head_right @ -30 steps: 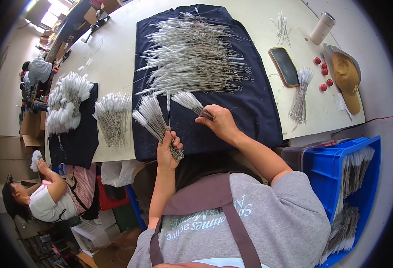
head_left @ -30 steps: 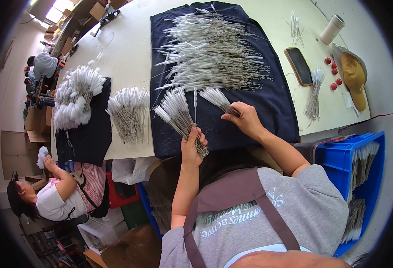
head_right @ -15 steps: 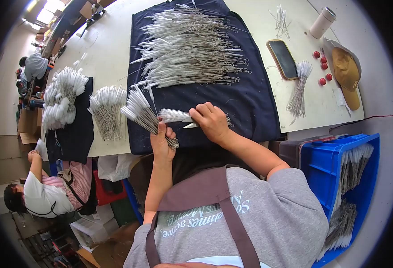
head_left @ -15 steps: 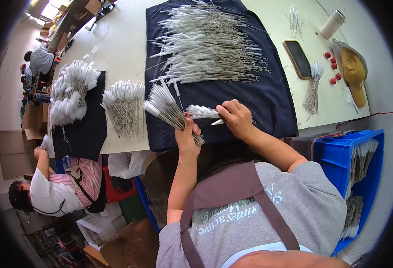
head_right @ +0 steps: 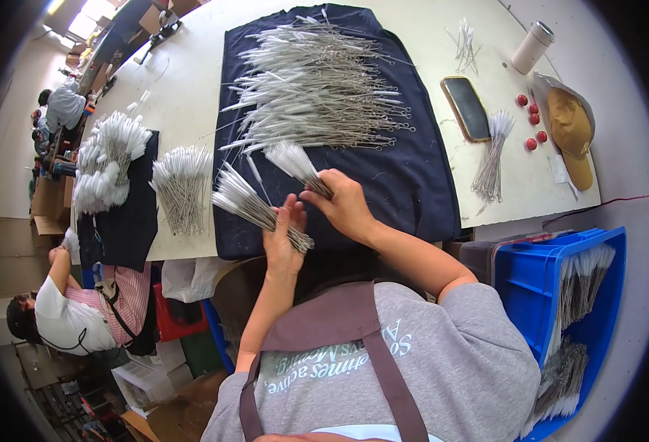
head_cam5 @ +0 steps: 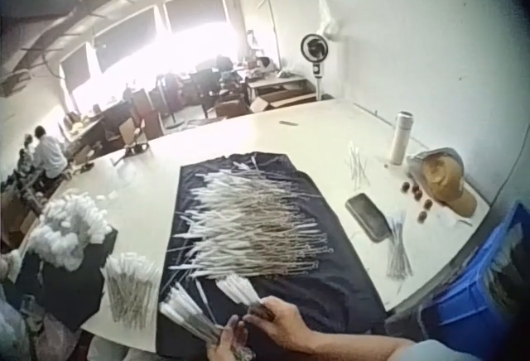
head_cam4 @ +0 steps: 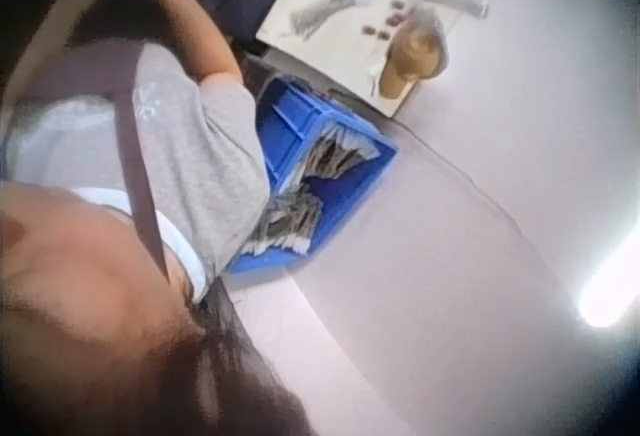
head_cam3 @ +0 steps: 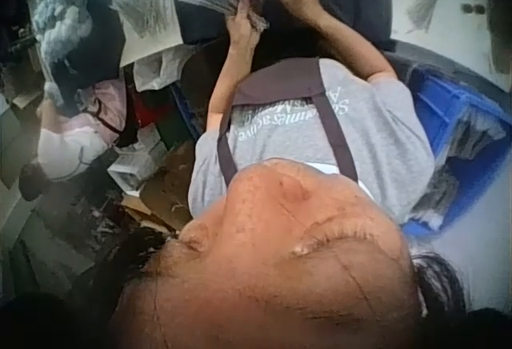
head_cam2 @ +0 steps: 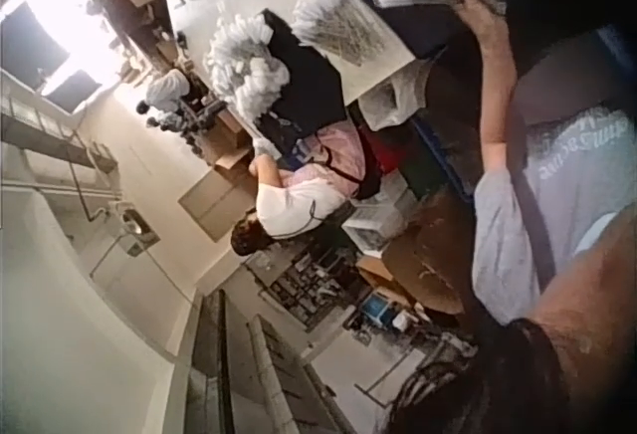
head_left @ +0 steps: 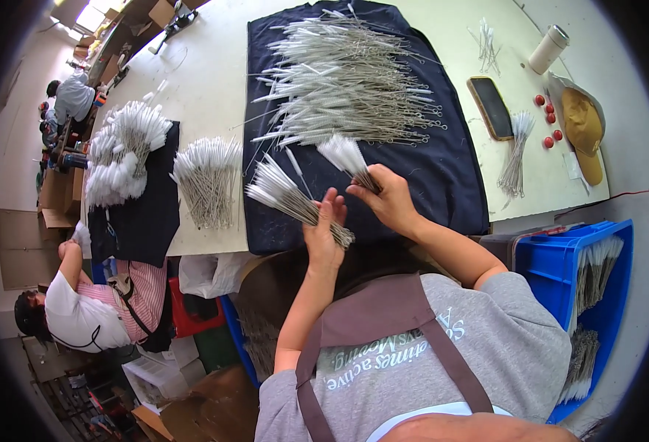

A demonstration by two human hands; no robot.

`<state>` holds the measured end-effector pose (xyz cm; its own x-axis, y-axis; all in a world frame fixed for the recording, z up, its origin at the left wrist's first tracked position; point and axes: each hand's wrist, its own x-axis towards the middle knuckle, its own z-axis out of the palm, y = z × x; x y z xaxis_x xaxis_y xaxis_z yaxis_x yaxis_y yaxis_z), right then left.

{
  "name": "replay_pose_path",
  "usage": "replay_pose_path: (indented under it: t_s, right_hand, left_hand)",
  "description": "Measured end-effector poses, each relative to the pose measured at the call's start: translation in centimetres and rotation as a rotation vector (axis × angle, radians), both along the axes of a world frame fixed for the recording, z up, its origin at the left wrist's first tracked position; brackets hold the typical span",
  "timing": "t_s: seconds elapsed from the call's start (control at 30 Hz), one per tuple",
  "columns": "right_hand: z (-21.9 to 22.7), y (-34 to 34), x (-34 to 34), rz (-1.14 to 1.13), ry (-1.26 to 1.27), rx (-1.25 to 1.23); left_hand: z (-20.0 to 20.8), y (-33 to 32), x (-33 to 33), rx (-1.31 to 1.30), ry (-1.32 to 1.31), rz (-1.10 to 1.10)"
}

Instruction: The person assembles plastic parts into bundles, securing them with elastic bands and trimming the bands with scissors.

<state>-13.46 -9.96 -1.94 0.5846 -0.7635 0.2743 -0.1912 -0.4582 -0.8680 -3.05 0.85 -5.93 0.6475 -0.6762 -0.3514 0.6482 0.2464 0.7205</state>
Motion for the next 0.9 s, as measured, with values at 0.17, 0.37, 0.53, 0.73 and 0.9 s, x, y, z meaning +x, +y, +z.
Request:
replay_pose_path:
  t_s: [0.17, 0.37, 0.53, 0.73, 0.9]
  right_hand:
    - [-0.8, 0.3, 2.6, 0.103, -0.261, 0.625]
    - [-2.0, 2.0, 4.9, 0.104, -0.291, 0.74]
    - [-1.7, 2.3, 4.4, 0.271, -0.214, 0.929]
    - [-3.4, 2.4, 3.8, 0.298, -0.209, 0.968]
    - [-1.8, -0.9, 1.3, 0.309, 0.131, 0.645]
  left_hand:
    - [0.7, 1.3, -2.0, -0.078, 0.063, -0.259]
    - [1.0, 2.1, -2.1, 0.048, -0.251, -0.14]
    - [0.5, 3.7, -0.1, 0.122, -0.162, -0.191]
    - [0.7, 5.6, 0.2, 0.224, -0.173, -0.115]
    - [0.3, 6.5, 1.8, 0.302, -0.246, -0.12]
